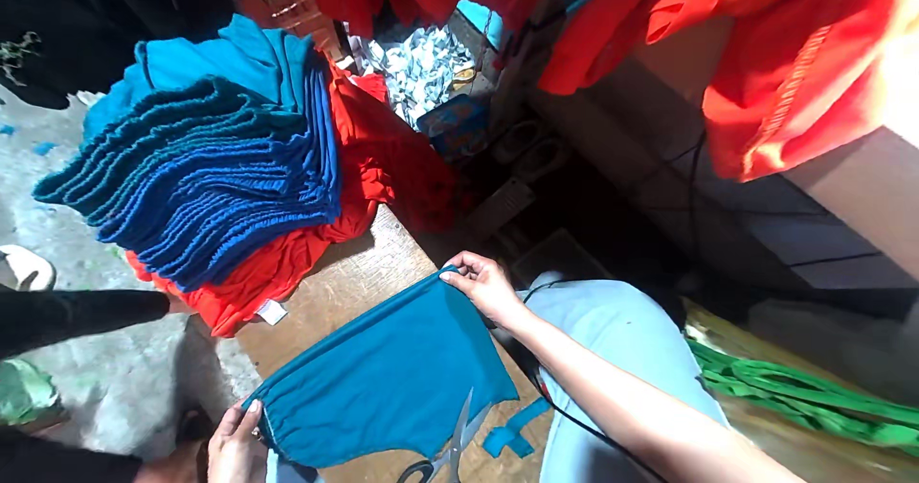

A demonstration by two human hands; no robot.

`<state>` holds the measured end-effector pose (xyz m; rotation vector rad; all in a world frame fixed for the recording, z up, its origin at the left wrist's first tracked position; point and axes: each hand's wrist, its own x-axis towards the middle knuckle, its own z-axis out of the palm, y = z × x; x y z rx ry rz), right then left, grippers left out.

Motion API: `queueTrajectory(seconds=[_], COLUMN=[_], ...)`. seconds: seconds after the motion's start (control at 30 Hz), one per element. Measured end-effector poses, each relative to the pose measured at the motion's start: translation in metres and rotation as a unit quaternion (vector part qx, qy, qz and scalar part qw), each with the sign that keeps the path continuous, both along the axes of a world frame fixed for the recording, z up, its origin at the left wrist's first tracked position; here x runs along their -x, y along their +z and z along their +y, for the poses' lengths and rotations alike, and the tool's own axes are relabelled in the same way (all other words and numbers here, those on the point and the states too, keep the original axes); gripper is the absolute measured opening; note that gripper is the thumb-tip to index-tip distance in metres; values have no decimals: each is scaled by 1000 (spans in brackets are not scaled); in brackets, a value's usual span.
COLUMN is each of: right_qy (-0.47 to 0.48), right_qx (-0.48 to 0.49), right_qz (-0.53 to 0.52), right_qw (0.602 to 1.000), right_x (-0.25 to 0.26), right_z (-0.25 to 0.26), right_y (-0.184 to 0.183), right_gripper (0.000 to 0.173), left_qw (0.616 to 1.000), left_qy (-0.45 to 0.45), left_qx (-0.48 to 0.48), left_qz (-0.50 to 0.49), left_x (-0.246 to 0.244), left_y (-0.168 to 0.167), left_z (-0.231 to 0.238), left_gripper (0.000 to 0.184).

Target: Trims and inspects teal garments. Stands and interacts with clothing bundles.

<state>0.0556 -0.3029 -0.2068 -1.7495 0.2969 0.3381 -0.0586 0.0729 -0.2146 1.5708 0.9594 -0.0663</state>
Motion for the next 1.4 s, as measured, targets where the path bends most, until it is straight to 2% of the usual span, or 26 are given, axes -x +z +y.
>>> queueTrajectory(seconds=[0.1,0.17,0.2,0.27,0.3,0.37,0.47,0.53,0.67,0.73,0.83,0.93,1.0,1.07,1.13,1.27,1.3,1.4], right_qy=[10,53,111,238,287,388,468,503,519,521,501,429,371,345,342,370,381,360], right_qx=[32,122,186,276,279,221,125,99,111,105,90,41,6,-21,-41,-43,-38,-26], right_qz=[-39,-107,-154,-267,-314,-334,-286,-248,-232,-207,-154,-145,-190,-214,-215,-231,-246,-318], right_qw=[999,985,964,892,861,830,827,822,815,822,847,891,909,914,914,899,891,877], right_x=[-6,-8,-8,11,32,86,156,176,161,152,144,132,120,101,81,52,47,38], right_z=[3,2,1,3,10,25,33,33,33,31,30,32,38,48,62,90,93,91], right_y=[-5,-6,-3,-2,-1,6,2,-1,5,8,18,34,50,82,122,185,194,215], right_gripper=[6,14,23,31,32,29,21,24,24,26,30,31,31,36,45,59,56,30], left_qw=[1000,1000,999,999,999,999,999,999,999,997,996,1000,996,984,968,944,940,943], left_qy=[18,30,32,39,41,43,49,53,42,0,-17,-13,-64,-132,-185,-268,-275,-250], left_qx=[-3,-1,-1,2,2,5,4,4,29,58,43,-12,-10,-4,8,35,41,77], left_qz=[1,-2,-3,-6,-6,-2,2,-2,11,47,73,8,-54,-121,-169,-191,-195,-207], left_x=[-1,-1,-1,0,1,2,3,5,8,15,25,21,14,8,0,-10,-10,-7], left_y=[1,3,3,3,3,4,4,6,8,7,11,50,90,128,160,209,219,246], left_z=[-2,-3,-3,0,1,3,2,2,1,2,1,-9,-22,-36,-51,-86,-96,-118], left_gripper=[14,15,14,12,12,11,12,14,19,29,25,24,35,40,31,28,26,19])
